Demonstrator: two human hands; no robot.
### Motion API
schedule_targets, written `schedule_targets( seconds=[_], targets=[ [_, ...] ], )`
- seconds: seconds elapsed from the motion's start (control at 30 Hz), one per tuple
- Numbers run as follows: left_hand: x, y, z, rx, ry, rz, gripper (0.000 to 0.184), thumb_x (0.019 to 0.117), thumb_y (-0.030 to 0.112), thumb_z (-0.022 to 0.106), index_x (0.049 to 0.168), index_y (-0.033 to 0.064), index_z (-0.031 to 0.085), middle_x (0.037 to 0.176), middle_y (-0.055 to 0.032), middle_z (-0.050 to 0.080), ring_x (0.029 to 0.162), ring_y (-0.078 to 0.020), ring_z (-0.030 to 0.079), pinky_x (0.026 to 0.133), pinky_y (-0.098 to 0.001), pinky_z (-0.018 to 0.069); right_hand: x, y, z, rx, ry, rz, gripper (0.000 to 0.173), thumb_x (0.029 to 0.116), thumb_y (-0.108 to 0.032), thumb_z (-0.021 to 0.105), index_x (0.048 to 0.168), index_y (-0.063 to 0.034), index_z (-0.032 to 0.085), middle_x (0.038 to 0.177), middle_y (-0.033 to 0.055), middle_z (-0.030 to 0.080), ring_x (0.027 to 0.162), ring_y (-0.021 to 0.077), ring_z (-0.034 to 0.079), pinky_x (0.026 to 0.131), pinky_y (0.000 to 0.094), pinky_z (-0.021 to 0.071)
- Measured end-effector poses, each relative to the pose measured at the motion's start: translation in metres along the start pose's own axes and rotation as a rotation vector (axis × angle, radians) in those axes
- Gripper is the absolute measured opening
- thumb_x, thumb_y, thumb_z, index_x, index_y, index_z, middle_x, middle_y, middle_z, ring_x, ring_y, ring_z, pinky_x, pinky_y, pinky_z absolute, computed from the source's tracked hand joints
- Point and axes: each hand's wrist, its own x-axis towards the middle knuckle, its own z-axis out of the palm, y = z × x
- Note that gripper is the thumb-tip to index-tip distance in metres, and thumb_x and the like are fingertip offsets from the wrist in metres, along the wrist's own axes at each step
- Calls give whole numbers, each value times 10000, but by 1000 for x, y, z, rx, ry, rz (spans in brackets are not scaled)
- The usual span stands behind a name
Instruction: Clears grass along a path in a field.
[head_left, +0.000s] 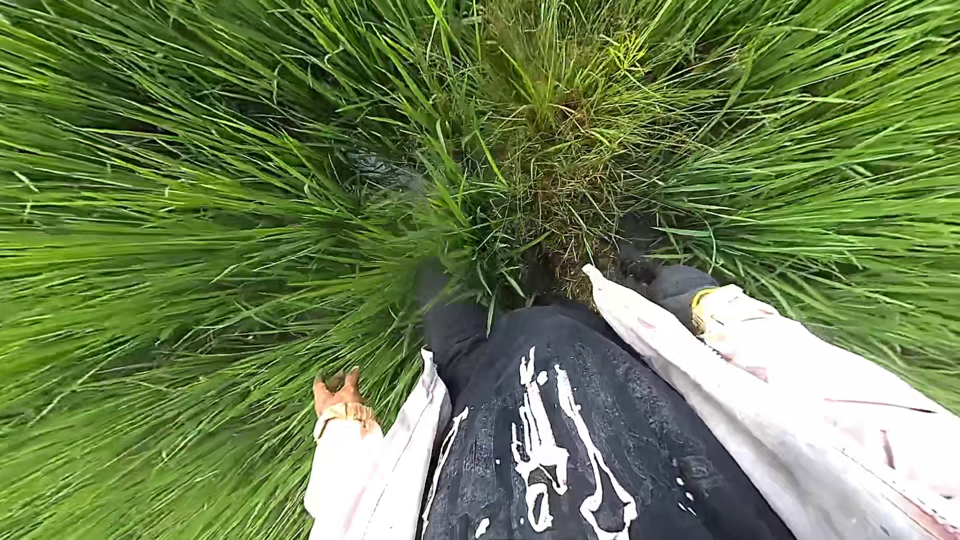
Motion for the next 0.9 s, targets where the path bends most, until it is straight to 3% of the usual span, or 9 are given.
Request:
schedule_targets(
  seconds=[0.17, 0.23, 0.33, 0.4, 0.5, 0.6, 0.7, 0.8, 0.9],
  targets=[
    [44, 79, -11, -43, -14, 218, 685, 992, 125, 673, 1567, -6, 324, 1432, -231, 572, 1282, -237, 605, 1086, -351, 484, 49, 12, 9, 99, 46, 44, 536, 1023, -286, 581, 1513, -96, 480, 1347, 270, 619, 1242, 473, 597, 1000, 683, 456],
    [77, 137, -11, 20, -31, 345, 660, 999, 127, 665, 1556, -16, 340, 1428, -228, 576, 1282, -217, 604, 1092, -326, 477, 87, 22, 38, 144, 183, 68, 522, 961, -320, 633, 1455, -169, 556, 1184, 249, 697, 1094, 475, 664, 883, 717, 499],
    [129, 248, 7, 92, -101, 595, 641, 994, 149, 664, 1537, -23, 371, 1405, -221, 593, 1254, -183, 620, 1062, -296, 498, 90, 19, 55, 280, 196, 167, 466, 909, -299, 686, 1352, -162, 636, 1169, 247, 696, 1076, 494, 657, 859, 751, 493],
    [145, 328, 27, 116, -218, 751, 633, 996, 140, 645, 1527, -52, 360, 1411, -241, 568, 1253, -169, 604, 1057, -271, 490, 87, 13, 60, 334, 165, 212, 450, 923, -279, 671, 1359, -180, 623, 1153, 229, 707, 1055, 483, 672, 836, 739, 507],
    [159, 401, 67, 209, -331, 913, 579, 1001, 150, 622, 1476, -99, 404, 1375, -264, 578, 1220, -158, 607, 1039, -251, 488, 98, 18, 80, 357, 202, 234, 449, 925, -285, 677, 1363, -202, 618, 1140, 200, 713, 1010, 464, 686, 790, 731, 523],
    [176, 427, 118, 276, -456, 1056, 553, 999, 159, 624, 1459, -85, 438, 1373, -240, 595, 1222, -139, 626, 1026, -251, 511, 101, 15, 88, 375, 184, 279, 399, 908, -294, 690, 1282, -156, 669, 1110, 220, 709, 991, 474, 680, 771, 730, 507],
    [163, 443, 171, 398, -587, 1193, 490, 1005, 162, 620, 1413, -82, 500, 1324, -236, 624, 1183, -141, 643, 1004, -266, 529, 110, 16, 107, 402, 221, 278, 591, 930, -293, 666, 1499, -326, 510, 1179, 222, 689, 996, 488, 671, 789, 749, 497],
    [130, 460, 218, 552, -664, 1283, 437, 1005, 164, 609, 1376, -58, 547, 1298, -235, 651, 1168, -210, 666, 1015, -370, 538, 107, 13, 134, 460, 278, 309, 644, 934, -298, 668, 1530, -397, 446, 1052, 195, 722, 908, 466, 696, 700, 712, 530],
    [111, 466, 255, 645, -706, 1366, 392, 1016, 178, 611, 1359, -10, 583, 1275, -205, 678, 1173, -270, 674, 1042, -465, 528, 107, 6, 177, 512, 242, 373, 800, 909, -305, 690, 1588, -449, 293, 987, 199, 719, 833, 470, 690, 635, 701, 519]
  ],
)
